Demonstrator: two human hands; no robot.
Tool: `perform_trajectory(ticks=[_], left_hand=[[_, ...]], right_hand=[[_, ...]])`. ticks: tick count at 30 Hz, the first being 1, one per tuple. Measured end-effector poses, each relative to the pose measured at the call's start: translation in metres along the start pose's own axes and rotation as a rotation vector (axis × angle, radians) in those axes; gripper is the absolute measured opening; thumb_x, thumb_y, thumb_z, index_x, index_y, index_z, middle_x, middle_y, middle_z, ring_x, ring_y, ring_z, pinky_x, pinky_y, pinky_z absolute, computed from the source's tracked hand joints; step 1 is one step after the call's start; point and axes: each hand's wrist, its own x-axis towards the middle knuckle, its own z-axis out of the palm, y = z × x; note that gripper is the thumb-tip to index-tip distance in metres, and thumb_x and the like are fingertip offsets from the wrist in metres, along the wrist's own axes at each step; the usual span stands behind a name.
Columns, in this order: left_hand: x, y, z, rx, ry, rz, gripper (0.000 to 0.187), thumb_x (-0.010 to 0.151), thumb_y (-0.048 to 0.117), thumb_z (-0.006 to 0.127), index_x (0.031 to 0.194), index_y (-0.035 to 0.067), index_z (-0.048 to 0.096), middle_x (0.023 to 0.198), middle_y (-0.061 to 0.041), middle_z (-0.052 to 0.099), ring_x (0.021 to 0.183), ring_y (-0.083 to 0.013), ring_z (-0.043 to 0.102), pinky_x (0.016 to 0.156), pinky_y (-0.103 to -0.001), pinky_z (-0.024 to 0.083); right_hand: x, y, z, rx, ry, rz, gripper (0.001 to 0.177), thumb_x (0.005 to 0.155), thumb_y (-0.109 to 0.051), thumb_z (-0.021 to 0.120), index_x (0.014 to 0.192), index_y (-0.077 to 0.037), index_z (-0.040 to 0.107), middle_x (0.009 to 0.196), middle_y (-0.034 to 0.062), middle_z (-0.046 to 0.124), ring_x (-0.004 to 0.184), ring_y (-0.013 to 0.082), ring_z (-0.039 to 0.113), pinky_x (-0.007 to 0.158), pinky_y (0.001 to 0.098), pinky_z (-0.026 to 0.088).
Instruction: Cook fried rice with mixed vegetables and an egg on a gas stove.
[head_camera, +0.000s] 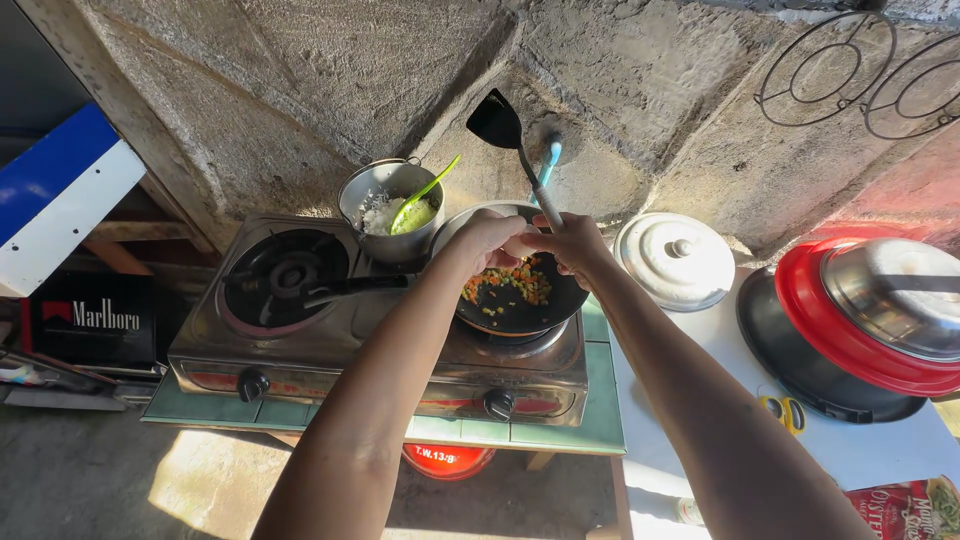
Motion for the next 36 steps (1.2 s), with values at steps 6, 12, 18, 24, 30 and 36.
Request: perform_trajectory(ticks=[6, 12, 18, 24, 30, 36], left_hand=[[0.016, 0.004, 0.002, 0.097, 0.107, -0.021, 0.025, 0.079, 0.013, 0.076, 0.098, -0.004, 0.074, 0.091, -0.016, 0.075, 0.071, -0.0221, 0.074, 0.057, -0.032, 0.063], [0.001, 0.017, 0.012, 0.238, 0.227, -0.060, 0.019, 0.075, 0.014, 0.074, 0.092, 0.014, 0.082, 0.092, -0.010, 0.076, 0.071, -0.0178, 0.073, 0.058, -0.031, 0.060], [0.007, 0.015, 0.014, 0.421, 0.343, -0.127, 0.034, 0.074, 0.030, 0.087, 0.087, 0.000, 0.078, 0.086, -0.012, 0.077, 0.060, -0.0186, 0.071, 0.054, -0.030, 0.062], [0.022, 0.017, 0.010, 0.478, 0.299, -0.190, 0.029, 0.068, 0.025, 0.087, 0.084, 0.002, 0.078, 0.082, -0.013, 0.077, 0.055, -0.0206, 0.068, 0.049, -0.032, 0.056], [0.039, 0.013, -0.004, 0.455, 0.209, -0.182, 0.024, 0.069, 0.018, 0.085, 0.083, 0.001, 0.075, 0.083, -0.016, 0.076, 0.057, -0.0220, 0.070, 0.050, -0.033, 0.056], [0.094, -0.021, -0.030, 0.181, -0.006, -0.157, 0.028, 0.075, 0.006, 0.073, 0.101, -0.002, 0.072, 0.099, -0.019, 0.073, 0.083, -0.0297, 0.075, 0.064, -0.040, 0.066]], right_hand=[[0.008, -0.001, -0.001, -0.102, -0.014, -0.026, 0.055, 0.069, -0.023, 0.091, 0.117, -0.001, 0.074, 0.076, 0.0039, 0.067, 0.047, 0.0081, 0.051, 0.037, 0.0242, 0.035], [0.014, 0.001, 0.003, -0.168, -0.070, -0.084, 0.047, 0.068, -0.023, 0.089, 0.109, -0.004, 0.077, 0.072, 0.0026, 0.067, 0.046, 0.0079, 0.051, 0.038, 0.0260, 0.038], [0.016, 0.004, 0.010, -0.274, -0.054, -0.121, 0.044, 0.068, -0.025, 0.085, 0.108, -0.009, 0.074, 0.069, 0.0029, 0.067, 0.044, 0.0103, 0.051, 0.039, 0.0280, 0.041], [0.024, 0.011, 0.016, -0.289, 0.000, -0.117, 0.041, 0.068, -0.024, 0.085, 0.104, -0.008, 0.075, 0.068, 0.0037, 0.068, 0.043, 0.0108, 0.053, 0.038, 0.0286, 0.042], [0.029, 0.023, 0.027, -0.196, 0.084, -0.006, 0.044, 0.068, -0.025, 0.089, 0.102, -0.001, 0.076, 0.069, 0.0038, 0.065, 0.047, 0.0117, 0.052, 0.040, 0.0285, 0.039], [0.028, 0.025, 0.027, 0.043, 0.054, 0.121, 0.045, 0.073, -0.023, 0.086, 0.112, -0.002, 0.074, 0.079, 0.0077, 0.070, 0.049, 0.0095, 0.048, 0.041, 0.0272, 0.038]])
